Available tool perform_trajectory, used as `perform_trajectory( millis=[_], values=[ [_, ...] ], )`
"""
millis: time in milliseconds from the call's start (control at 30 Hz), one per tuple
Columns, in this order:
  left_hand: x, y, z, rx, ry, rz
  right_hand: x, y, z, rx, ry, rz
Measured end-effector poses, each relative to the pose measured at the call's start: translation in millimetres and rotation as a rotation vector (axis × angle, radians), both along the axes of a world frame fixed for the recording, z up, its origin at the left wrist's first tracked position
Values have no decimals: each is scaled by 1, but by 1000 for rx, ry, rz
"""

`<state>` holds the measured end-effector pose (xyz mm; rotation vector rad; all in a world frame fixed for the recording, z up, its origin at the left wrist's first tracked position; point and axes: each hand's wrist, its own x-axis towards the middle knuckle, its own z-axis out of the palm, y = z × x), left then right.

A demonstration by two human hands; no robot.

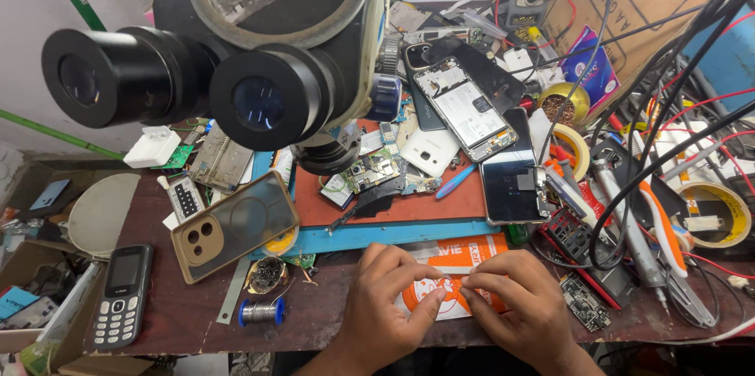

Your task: The person disassembles a smartphone, removes the motherboard, and uses tweezers to detach a small ribbon cable from the phone's internal frame. The person then sprays a cleaning solution onto the phone and continues to manipulate small components with tweezers.

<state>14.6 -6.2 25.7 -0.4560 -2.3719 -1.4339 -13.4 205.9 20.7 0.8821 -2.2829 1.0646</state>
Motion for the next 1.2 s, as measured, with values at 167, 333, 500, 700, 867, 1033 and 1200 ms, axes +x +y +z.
perform_trajectory(
  millis=[167,333,500,700,867,1033,1200],
  values=[
    [-1,0,-4,19,-39,-12,0,-1,4,24,-21,30],
    [-2,0,-6,47,-32,-21,1,-2,6,37,-20,51],
    [-2,-2,-6,52,-19,-43,1,0,6,49,-46,69],
    [-3,-4,-9,48,-13,-74,0,2,5,36,-45,67],
    [-1,-4,-10,44,41,-84,1,3,4,25,19,57],
    [0,-4,-7,67,38,-60,7,5,5,33,164,-33],
    [-1,-4,-4,81,0,-58,11,7,8,93,229,-100]
  ],
)
